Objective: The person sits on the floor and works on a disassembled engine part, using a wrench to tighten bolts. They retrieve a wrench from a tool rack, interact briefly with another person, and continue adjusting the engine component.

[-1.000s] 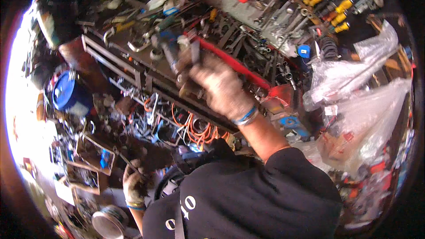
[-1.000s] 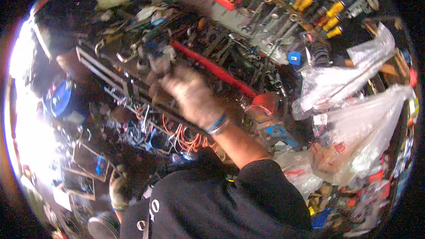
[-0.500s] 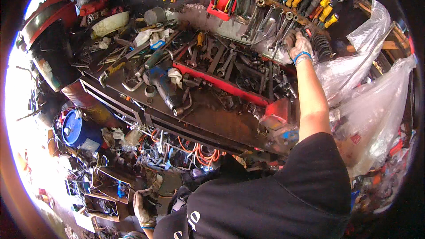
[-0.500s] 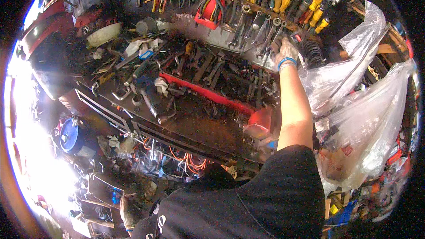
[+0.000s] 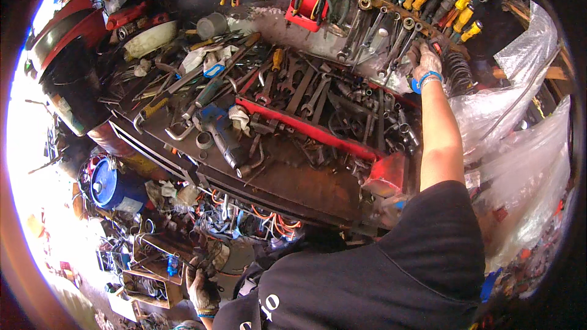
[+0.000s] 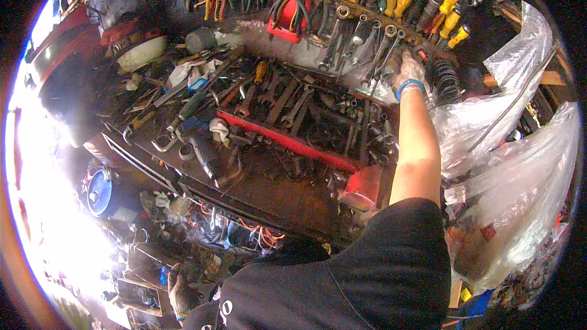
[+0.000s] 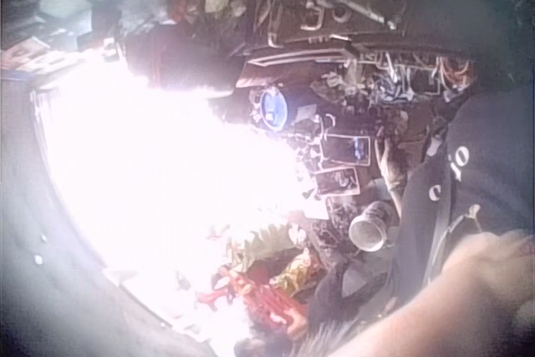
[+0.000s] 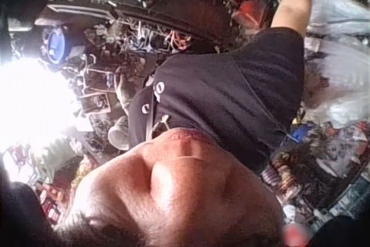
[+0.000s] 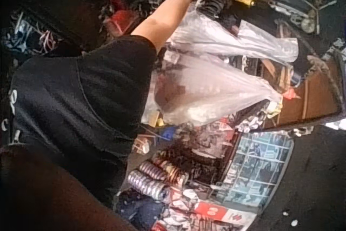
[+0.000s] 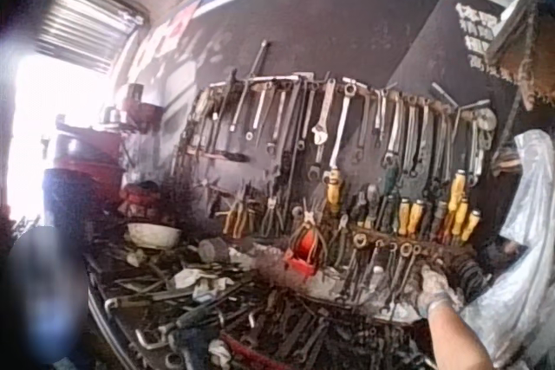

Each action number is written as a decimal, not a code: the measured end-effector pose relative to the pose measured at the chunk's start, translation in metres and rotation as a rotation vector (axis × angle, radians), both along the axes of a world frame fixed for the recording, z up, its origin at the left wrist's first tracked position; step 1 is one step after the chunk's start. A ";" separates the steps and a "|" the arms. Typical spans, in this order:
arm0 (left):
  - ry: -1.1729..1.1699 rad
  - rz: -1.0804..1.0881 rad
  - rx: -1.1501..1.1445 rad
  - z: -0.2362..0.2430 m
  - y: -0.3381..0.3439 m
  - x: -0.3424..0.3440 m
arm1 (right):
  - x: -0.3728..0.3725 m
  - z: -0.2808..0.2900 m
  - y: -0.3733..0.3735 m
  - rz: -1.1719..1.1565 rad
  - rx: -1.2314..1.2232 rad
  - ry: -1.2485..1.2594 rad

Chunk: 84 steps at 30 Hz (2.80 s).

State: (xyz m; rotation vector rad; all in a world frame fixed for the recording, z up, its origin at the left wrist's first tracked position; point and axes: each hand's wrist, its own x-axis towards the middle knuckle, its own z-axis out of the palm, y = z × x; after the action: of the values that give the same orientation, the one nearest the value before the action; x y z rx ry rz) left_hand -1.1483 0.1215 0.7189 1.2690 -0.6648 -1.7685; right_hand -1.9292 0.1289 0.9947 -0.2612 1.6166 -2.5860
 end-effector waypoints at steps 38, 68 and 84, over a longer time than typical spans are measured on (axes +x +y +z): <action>0.089 0.363 0.227 0.010 0.067 0.009 | 0.261 -0.043 -0.197 1.260 1.278 1.261; 0.213 1.848 0.617 -0.027 0.463 0.256 | 1.091 -0.270 -0.110 2.307 1.229 1.597; 0.344 1.948 0.714 -0.170 0.630 0.411 | 1.397 -0.285 0.017 2.289 1.038 2.195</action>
State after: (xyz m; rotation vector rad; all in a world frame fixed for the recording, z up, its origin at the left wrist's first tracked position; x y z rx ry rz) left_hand -0.7376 0.7516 0.5487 1.1018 1.2267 -0.3675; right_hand -0.5319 0.1461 0.7099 -2.4246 0.4837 0.8952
